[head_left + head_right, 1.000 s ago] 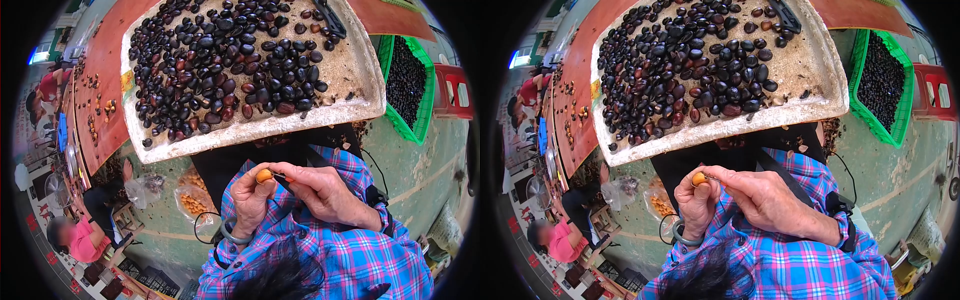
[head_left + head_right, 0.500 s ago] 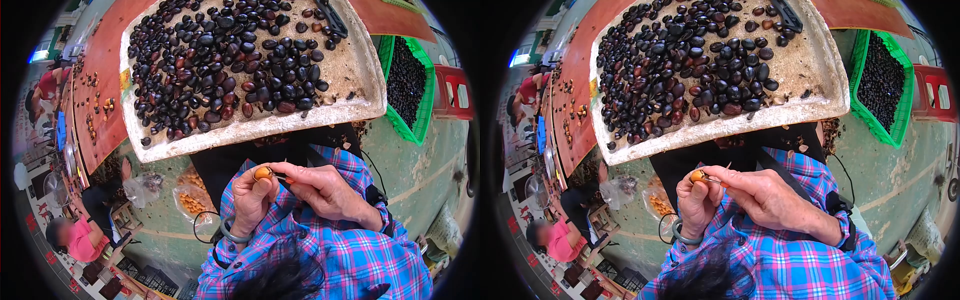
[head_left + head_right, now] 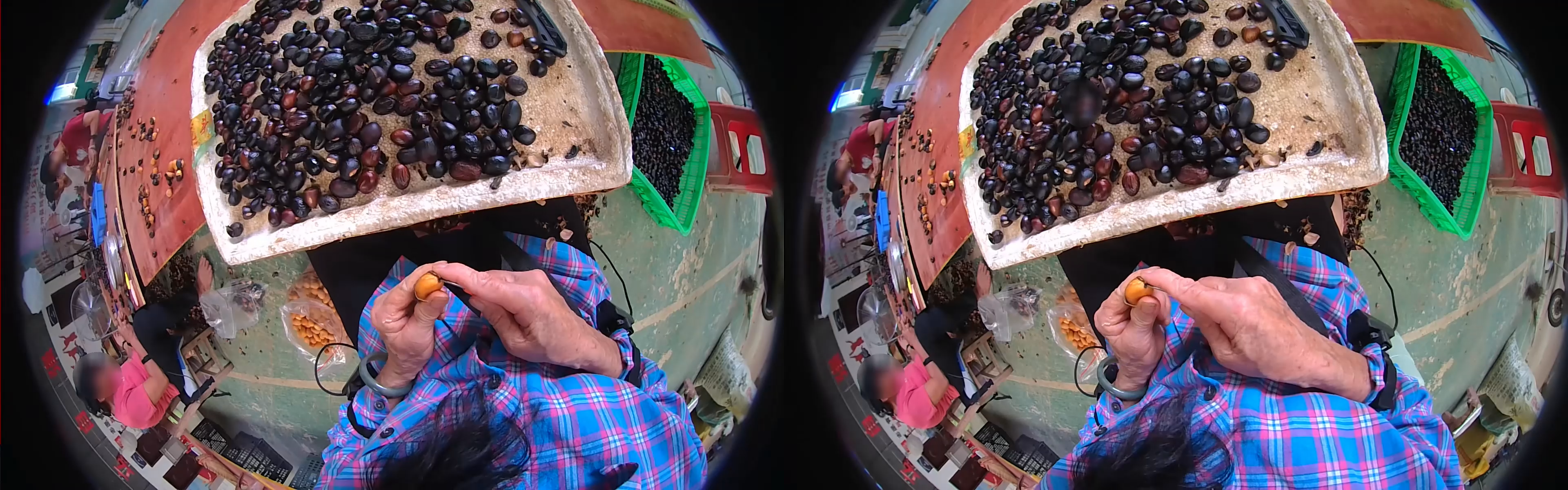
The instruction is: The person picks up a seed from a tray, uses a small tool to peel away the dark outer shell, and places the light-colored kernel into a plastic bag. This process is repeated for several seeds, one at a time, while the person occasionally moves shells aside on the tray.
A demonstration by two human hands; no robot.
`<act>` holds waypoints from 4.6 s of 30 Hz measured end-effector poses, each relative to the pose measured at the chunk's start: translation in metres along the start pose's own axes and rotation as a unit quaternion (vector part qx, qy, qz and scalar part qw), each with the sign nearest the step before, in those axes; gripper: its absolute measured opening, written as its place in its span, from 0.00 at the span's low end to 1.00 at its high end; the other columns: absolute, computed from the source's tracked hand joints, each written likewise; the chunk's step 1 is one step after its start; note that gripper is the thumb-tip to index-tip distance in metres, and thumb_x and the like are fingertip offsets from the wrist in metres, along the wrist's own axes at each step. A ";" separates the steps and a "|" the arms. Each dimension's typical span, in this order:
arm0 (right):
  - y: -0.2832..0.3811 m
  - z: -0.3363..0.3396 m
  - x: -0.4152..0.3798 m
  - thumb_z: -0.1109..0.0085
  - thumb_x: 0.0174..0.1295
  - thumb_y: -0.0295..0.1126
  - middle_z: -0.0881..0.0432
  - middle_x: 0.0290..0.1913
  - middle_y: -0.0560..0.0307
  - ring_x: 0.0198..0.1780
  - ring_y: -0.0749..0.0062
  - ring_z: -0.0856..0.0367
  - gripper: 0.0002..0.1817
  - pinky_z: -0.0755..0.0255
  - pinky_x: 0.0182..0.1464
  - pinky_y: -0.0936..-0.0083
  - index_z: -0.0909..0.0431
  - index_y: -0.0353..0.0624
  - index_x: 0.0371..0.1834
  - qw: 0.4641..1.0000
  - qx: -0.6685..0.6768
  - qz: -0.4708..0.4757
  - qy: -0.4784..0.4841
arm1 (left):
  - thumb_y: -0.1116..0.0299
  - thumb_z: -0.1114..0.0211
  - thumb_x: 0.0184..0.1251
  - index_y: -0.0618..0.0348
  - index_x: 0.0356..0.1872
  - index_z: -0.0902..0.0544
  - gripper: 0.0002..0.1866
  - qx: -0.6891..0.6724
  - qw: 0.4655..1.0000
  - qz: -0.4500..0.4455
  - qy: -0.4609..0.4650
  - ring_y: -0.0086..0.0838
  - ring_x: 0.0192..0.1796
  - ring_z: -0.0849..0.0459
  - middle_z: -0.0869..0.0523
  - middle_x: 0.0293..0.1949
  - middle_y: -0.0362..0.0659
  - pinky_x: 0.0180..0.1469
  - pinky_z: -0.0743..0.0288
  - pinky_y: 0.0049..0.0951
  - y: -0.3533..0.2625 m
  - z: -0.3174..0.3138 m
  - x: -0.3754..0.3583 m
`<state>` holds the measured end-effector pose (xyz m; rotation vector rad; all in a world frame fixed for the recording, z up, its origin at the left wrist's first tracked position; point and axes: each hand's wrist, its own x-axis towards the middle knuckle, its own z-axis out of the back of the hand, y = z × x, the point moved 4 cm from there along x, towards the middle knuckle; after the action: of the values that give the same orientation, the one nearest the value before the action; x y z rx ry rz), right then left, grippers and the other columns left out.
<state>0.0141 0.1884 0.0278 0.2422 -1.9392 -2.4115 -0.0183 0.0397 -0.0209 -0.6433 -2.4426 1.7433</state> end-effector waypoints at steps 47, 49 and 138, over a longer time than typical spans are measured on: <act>-0.016 0.004 0.010 0.45 0.58 0.26 0.27 0.31 0.45 0.31 0.49 0.24 0.09 0.29 0.30 0.61 0.27 0.37 0.41 0.978 -0.191 -0.075 -0.039 | 0.72 0.38 0.58 0.66 0.41 0.21 0.11 0.514 0.730 -0.086 -0.443 0.31 0.30 0.23 0.19 0.31 0.46 0.33 0.29 0.28 -0.056 0.198 -0.019; -0.016 0.001 0.011 0.45 0.58 0.25 0.27 0.31 0.45 0.32 0.49 0.24 0.09 0.29 0.30 0.62 0.27 0.37 0.41 0.985 -0.162 -0.050 -0.028 | 0.74 0.36 0.55 0.64 0.39 0.21 0.10 0.539 0.768 -0.159 -0.308 0.34 0.33 0.23 0.20 0.31 0.46 0.36 0.29 0.29 -0.074 0.130 0.026; 0.006 -0.014 0.000 0.44 0.46 0.23 0.30 0.28 0.53 0.27 0.59 0.23 0.36 0.29 0.22 0.65 0.38 0.51 0.64 0.961 -0.268 -0.013 0.071 | 0.64 0.44 0.65 0.63 0.35 0.23 0.11 0.313 0.932 0.018 0.181 0.31 0.22 0.25 0.25 0.22 0.44 0.26 0.34 0.26 -0.027 0.008 0.019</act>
<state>0.0156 0.1733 0.0305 0.4003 -1.1709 -2.7281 -0.0456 0.0328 -0.0025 -0.8275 -1.5207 2.0356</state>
